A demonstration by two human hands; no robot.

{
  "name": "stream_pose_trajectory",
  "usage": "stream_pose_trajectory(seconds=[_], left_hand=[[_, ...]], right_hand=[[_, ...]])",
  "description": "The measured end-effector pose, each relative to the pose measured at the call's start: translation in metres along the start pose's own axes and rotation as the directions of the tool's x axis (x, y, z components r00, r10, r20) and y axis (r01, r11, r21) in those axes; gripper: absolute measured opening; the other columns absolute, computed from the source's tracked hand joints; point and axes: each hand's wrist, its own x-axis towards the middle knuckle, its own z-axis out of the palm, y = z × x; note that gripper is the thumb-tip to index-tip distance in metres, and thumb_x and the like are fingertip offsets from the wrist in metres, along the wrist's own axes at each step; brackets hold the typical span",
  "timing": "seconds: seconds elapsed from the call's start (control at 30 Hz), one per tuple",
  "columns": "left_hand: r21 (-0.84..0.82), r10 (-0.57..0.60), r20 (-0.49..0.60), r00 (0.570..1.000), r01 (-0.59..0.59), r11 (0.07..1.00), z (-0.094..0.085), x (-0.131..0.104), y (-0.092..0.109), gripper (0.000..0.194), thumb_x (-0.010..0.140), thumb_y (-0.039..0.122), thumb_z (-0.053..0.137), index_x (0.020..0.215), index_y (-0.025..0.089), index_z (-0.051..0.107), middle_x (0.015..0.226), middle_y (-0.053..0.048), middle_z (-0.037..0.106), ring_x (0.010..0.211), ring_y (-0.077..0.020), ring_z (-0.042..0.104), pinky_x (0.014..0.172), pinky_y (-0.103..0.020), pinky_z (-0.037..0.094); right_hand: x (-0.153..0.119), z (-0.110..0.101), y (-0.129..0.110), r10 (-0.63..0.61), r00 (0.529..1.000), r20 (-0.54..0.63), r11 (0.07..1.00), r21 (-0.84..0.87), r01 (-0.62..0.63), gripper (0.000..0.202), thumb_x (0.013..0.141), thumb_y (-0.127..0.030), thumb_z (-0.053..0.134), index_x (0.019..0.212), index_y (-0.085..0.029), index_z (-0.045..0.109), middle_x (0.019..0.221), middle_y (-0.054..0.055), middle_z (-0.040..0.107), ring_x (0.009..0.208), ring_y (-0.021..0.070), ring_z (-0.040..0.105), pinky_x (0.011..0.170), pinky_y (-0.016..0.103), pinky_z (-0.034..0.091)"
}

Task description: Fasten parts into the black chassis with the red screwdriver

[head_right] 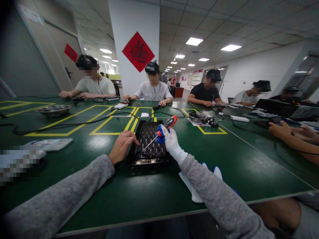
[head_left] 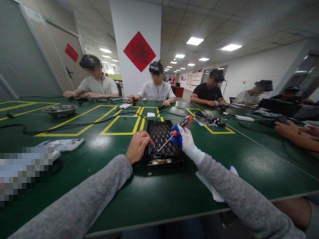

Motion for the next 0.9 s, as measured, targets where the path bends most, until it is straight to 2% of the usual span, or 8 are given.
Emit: stream_pose_trajectory(seconds=[0.17,0.33,0.53,0.9], left_hand=[[-0.022,0.136,0.053,0.989,-0.135,0.991,-0.001,-0.003,0.004,0.055,0.089,0.032,0.020,0.061,0.018,0.065,0.064,-0.005,0.049,0.071,-0.0180,0.044,0.075,-0.038,0.033],[-0.072,0.221,0.084,0.972,-0.216,0.974,-0.007,-0.009,0.008,0.056,0.089,0.033,0.019,0.059,0.018,0.064,0.061,-0.005,0.047,0.069,-0.0183,0.042,0.071,-0.038,0.031],[-0.073,0.215,0.094,0.972,-0.209,0.975,-0.010,-0.012,0.009,0.057,0.089,0.035,0.019,0.058,0.018,0.064,0.061,-0.005,0.045,0.069,-0.0187,0.041,0.071,-0.038,0.031],[-0.084,0.228,0.218,0.949,-0.214,0.973,-0.014,-0.009,0.016,0.061,0.089,0.041,0.016,0.056,0.018,0.063,0.062,-0.005,0.044,0.069,-0.0191,0.042,0.072,-0.038,0.033]], right_hand=[[-0.005,0.005,-0.003,-0.005,0.998,0.065,1.000,-0.009,0.006,0.037,0.071,-0.051,0.057,0.079,-0.014,0.054,0.063,0.001,0.054,0.052,0.0104,0.051,0.043,0.021,0.042],[-0.008,0.006,-0.005,-0.060,0.986,0.157,0.998,-0.020,0.064,0.031,0.074,-0.047,0.055,0.077,-0.016,0.053,0.062,-0.001,0.051,0.052,0.0096,0.049,0.045,0.022,0.040],[-0.011,0.007,-0.007,-0.063,0.974,0.218,0.996,-0.054,0.076,0.028,0.075,-0.044,0.054,0.079,-0.017,0.052,0.064,-0.001,0.051,0.054,0.0103,0.050,0.046,0.023,0.041],[-0.016,0.009,-0.013,-0.040,0.974,0.224,0.992,-0.106,0.066,0.030,0.073,-0.046,0.056,0.080,-0.017,0.054,0.066,0.000,0.055,0.055,0.0108,0.051,0.049,0.024,0.044]])
